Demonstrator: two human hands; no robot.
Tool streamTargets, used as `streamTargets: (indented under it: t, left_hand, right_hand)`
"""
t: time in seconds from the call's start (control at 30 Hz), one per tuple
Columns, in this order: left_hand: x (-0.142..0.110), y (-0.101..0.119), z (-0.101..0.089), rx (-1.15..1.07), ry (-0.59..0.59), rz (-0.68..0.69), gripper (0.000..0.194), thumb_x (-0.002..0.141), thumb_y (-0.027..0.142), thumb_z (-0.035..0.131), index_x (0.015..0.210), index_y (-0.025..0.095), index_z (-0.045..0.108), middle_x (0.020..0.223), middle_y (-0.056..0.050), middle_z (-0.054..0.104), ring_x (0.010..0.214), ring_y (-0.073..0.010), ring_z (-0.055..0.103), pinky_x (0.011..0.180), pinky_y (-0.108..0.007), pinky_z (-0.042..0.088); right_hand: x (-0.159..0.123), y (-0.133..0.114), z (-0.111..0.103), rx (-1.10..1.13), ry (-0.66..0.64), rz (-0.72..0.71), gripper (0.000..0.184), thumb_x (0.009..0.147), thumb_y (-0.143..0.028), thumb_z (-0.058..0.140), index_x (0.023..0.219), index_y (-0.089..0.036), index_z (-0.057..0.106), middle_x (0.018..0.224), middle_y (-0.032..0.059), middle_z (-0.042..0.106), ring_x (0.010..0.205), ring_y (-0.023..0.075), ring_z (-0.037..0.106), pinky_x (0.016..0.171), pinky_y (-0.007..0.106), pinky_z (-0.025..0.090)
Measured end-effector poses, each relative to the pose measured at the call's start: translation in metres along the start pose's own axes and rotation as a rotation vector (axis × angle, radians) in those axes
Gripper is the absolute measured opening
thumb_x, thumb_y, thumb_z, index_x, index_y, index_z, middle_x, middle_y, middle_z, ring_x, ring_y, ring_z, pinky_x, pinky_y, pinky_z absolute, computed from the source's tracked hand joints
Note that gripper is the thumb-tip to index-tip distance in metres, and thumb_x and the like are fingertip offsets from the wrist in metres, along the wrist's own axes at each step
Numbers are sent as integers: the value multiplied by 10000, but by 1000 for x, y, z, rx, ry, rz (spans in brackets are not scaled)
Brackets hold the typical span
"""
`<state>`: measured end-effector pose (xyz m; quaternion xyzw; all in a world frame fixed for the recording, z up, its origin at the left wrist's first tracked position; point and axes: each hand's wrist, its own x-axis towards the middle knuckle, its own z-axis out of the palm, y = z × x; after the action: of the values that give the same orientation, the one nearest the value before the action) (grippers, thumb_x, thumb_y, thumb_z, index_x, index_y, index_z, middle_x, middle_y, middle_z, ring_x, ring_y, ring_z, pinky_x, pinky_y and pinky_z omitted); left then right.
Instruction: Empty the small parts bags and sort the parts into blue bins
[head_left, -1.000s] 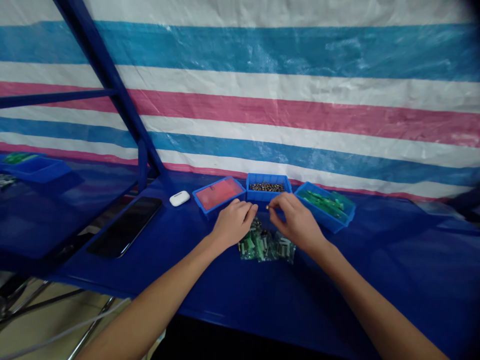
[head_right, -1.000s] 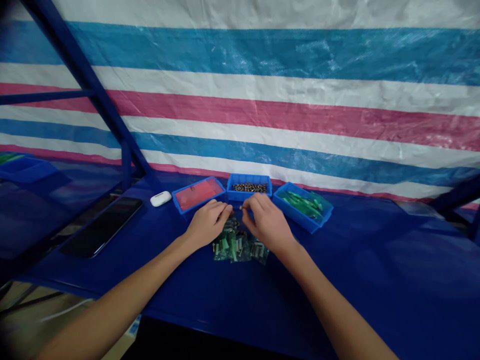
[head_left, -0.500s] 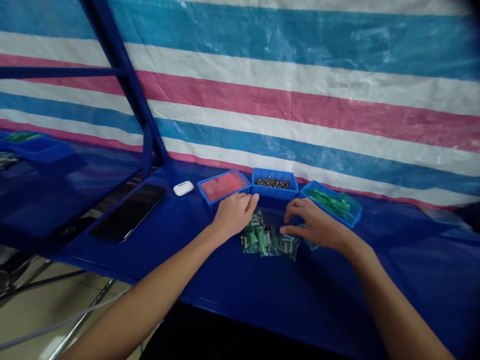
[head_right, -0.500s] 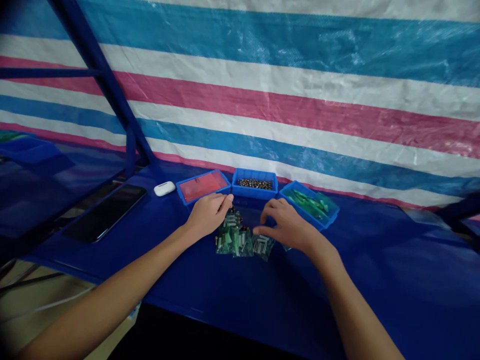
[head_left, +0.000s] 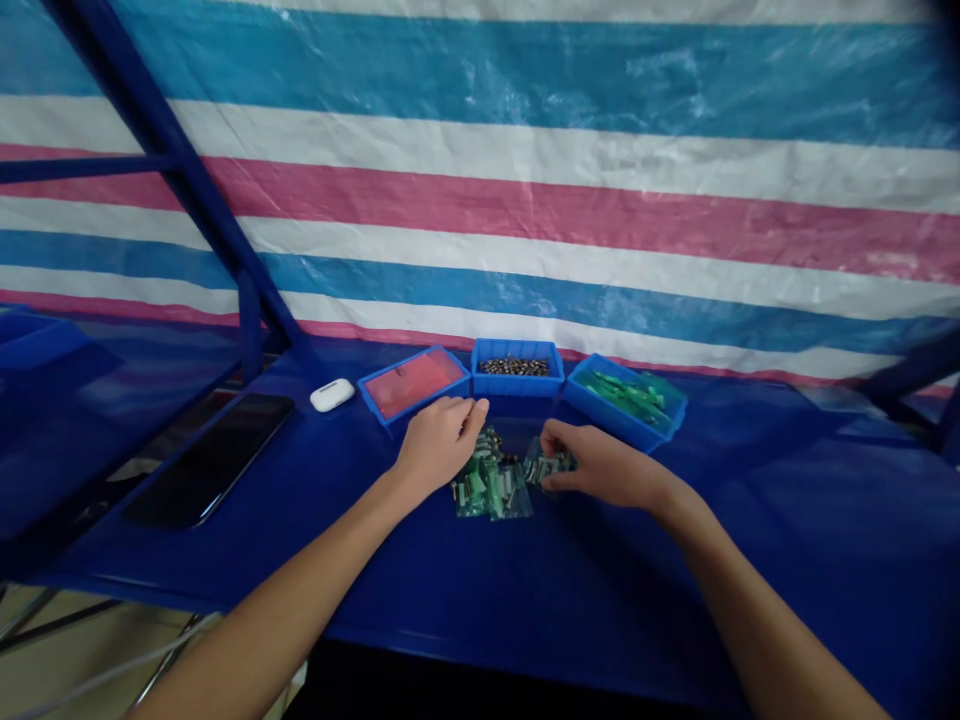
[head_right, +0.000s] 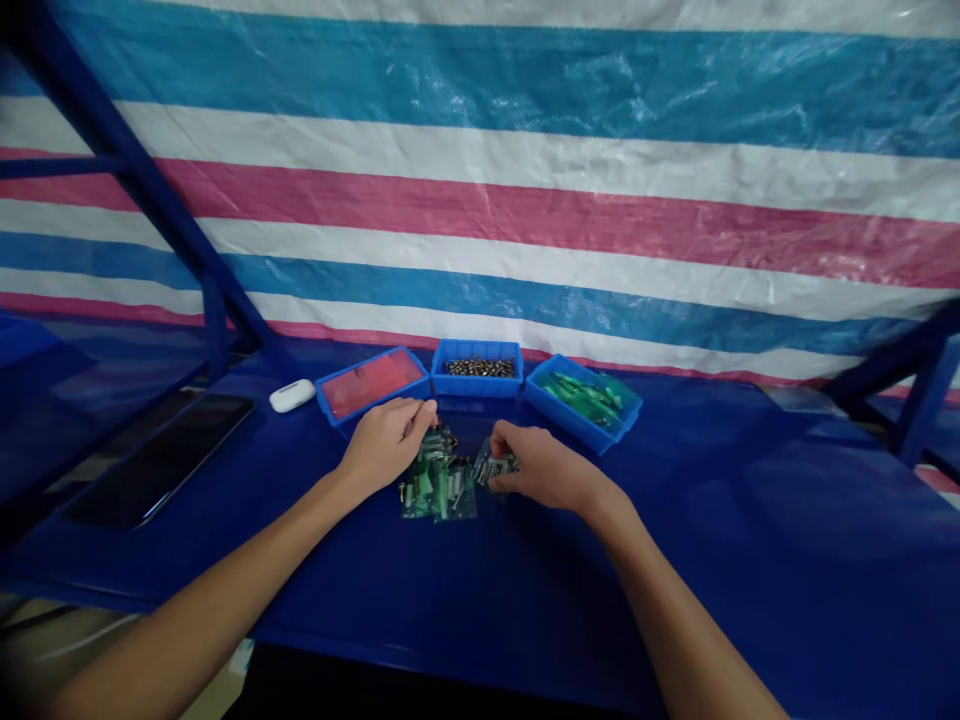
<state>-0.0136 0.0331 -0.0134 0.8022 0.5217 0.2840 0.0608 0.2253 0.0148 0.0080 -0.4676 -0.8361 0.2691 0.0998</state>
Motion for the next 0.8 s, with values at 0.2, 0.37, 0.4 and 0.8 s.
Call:
streamTargets:
  t: [0.2,0.37,0.4,0.8]
  left_hand:
    - [1,-1,0,-1,3,10,456,1002,392,311,752,193,635,721,-27,640,739,-168,601,722,-293,430]
    - [1,-2,2,20,-19,32,458,1003,395,307,747,197,630,718,-28,636,763,-180,596,725,-302,427]
    - [0,-2,3,23,-27,40,457,1003,396,307,750,198,632,722,-28,638,773,-182,595,735,-304,429]
    - [0,1,4,50,-87,95,435,997,382,327,666,199,543,668,-10,571,736,-165,551,702,-286,410]
  right_hand:
    - [-1,7,-28,135,433,-39,247,824,-335,629,1038,-239,549,890,20,671,735,171,606,657,296,471]
    - [-25,40,-60,-107,1056,168,287,802,-386,667,1034,-221,630,902,51,701,730,192,626,683,324,478]
    - [-32,48,-66,-143,1067,202,263,803,-395,664,1001,-221,654,887,52,707,730,198,633,682,327,478]
    - [-57,85,-79,-122,680,238,242,773,-448,680,748,-208,670,787,47,717,715,210,653,655,320,465]
